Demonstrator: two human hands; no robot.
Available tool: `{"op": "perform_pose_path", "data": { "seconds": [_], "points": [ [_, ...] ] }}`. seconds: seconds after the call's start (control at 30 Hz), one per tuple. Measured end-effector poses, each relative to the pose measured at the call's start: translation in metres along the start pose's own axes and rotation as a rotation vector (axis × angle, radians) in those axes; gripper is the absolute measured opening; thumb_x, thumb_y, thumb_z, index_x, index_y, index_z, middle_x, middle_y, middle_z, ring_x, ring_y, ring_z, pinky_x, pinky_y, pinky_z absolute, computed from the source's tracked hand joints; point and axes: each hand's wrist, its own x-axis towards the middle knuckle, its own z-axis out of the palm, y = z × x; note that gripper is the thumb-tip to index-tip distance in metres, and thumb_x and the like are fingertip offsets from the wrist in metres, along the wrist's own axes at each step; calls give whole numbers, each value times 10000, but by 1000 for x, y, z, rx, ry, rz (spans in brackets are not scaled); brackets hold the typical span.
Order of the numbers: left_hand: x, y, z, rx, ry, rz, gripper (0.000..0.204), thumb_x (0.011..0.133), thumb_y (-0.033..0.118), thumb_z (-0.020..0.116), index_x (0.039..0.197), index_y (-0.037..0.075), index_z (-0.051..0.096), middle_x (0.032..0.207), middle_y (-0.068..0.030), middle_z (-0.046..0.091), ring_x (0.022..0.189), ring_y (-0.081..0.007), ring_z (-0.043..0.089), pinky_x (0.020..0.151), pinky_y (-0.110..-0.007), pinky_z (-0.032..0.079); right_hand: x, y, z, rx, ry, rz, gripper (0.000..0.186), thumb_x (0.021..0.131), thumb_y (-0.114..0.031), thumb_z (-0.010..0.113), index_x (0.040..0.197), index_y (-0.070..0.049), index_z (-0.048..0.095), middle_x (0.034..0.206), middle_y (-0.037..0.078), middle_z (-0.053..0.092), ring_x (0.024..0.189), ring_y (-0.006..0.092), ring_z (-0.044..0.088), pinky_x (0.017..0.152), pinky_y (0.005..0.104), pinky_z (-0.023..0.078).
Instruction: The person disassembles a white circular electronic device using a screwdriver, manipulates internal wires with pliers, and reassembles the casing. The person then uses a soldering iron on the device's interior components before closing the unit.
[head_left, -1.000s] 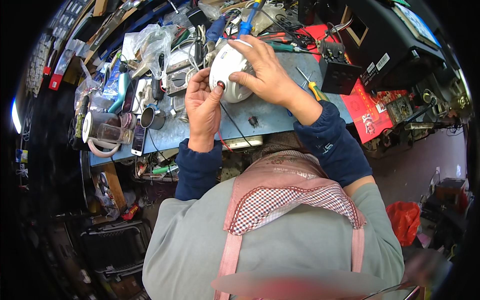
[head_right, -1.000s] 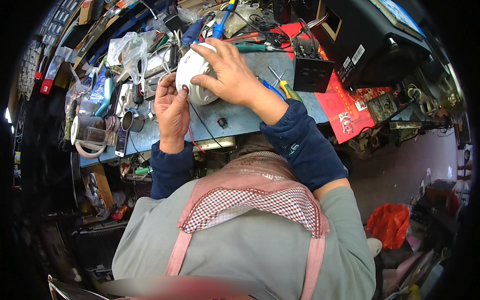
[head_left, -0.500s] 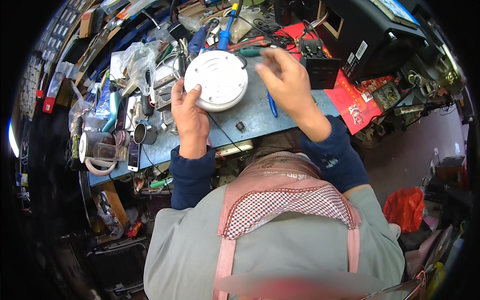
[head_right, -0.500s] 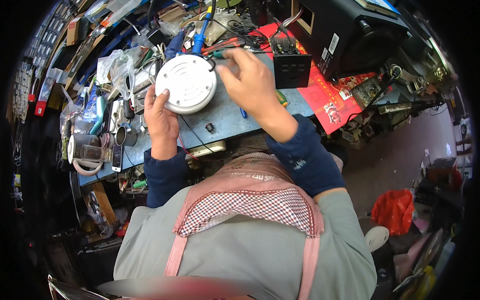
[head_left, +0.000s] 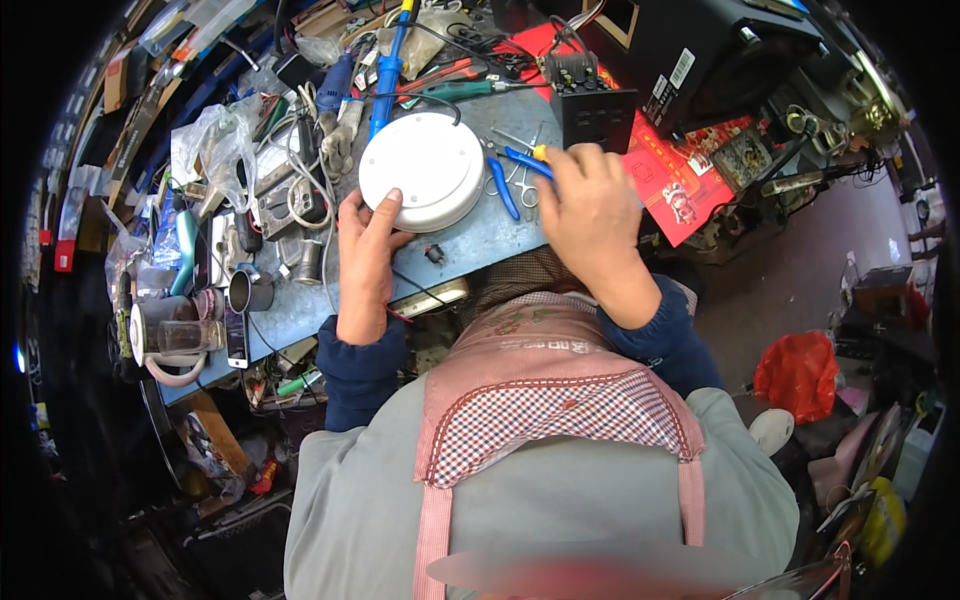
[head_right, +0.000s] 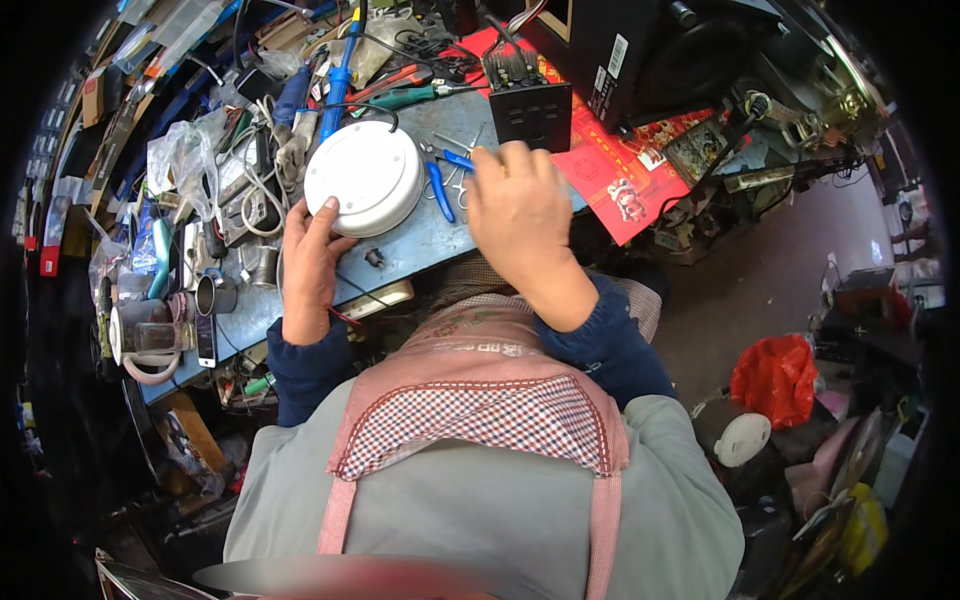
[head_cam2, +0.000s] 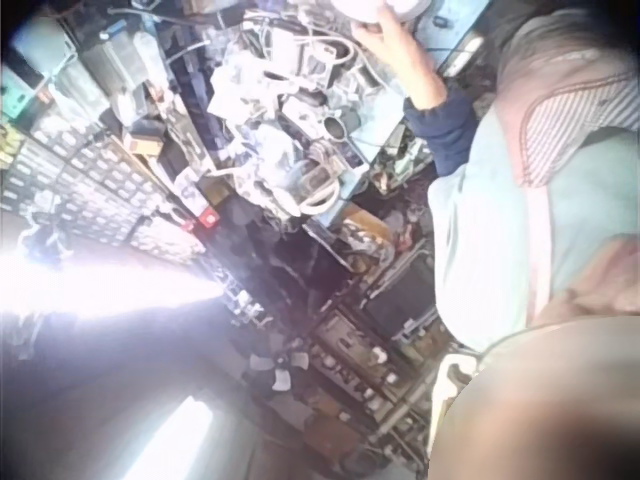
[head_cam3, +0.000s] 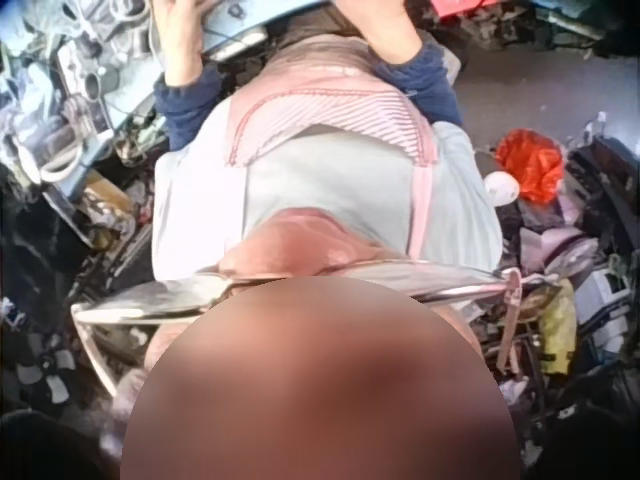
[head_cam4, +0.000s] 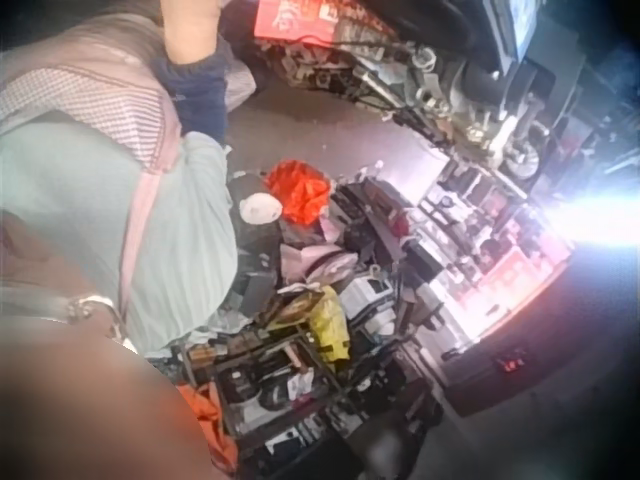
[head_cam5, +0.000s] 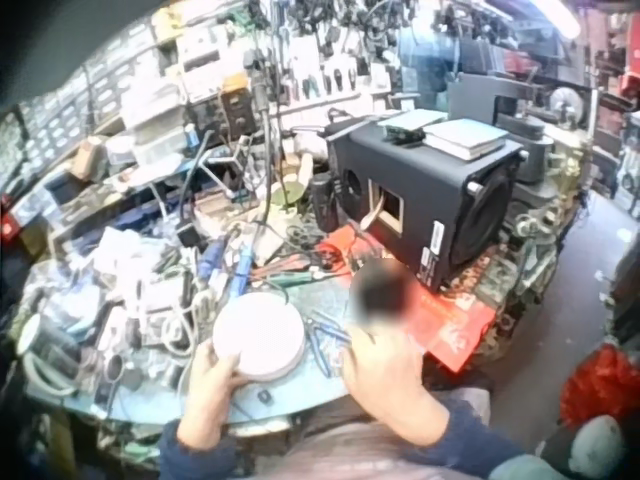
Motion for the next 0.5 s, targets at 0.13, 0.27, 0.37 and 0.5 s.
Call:
{"op": "perform_pose_path", "data": {
  "seconds": [0.13, 0.27, 0.37, 0.5],
  "points": [
    [4, -9, -15, 603, 139, 319, 699, 1023, 362, 824, 1483, -93, 560, 1260, -187, 668, 1025, -247, 709, 849, -346, 594, -10, 20, 2, -10, -156, 126, 377, 872, -232, 852, 1202, -82, 746, 1068, 127, 661, 996, 379, 689, 808, 507, 578],
    [-28, 8, 11, 667, 332, 549, 388, 976, 237, 860, 1213, -28, 706, 1098, -118, 665, 851, -203, 613, 747, -335, 527, -11, 32, 12, 79, -161, 166, 387, 874, -226, 852, 1210, -68, 742, 1072, 166, 668, 1000, 408, 704, 837, 523, 585],
    [-52, 2, 5, 623, 99, 695, 244, 955, 133, 860, 1129, 21, 731, 814, -27, 589, 740, -128, 564, 656, -299, 464, -10, 35, 8, 140, -200, 206, 384, 883, -246, 862, 1191, -60, 730, 1085, 194, 676, 1001, 423, 714, 852, 528, 584],
    [-71, -2, 9, 919, -132, 695, 353, 858, 208, 917, 1129, 57, 750, 927, -115, 677, 812, -335, 703, 697, -446, 550, -8, 36, 5, 206, -255, 208, 400, 888, -278, 871, 1200, -67, 736, 1084, 167, 691, 1010, 416, 716, 843, 518, 584]
  ]
}}
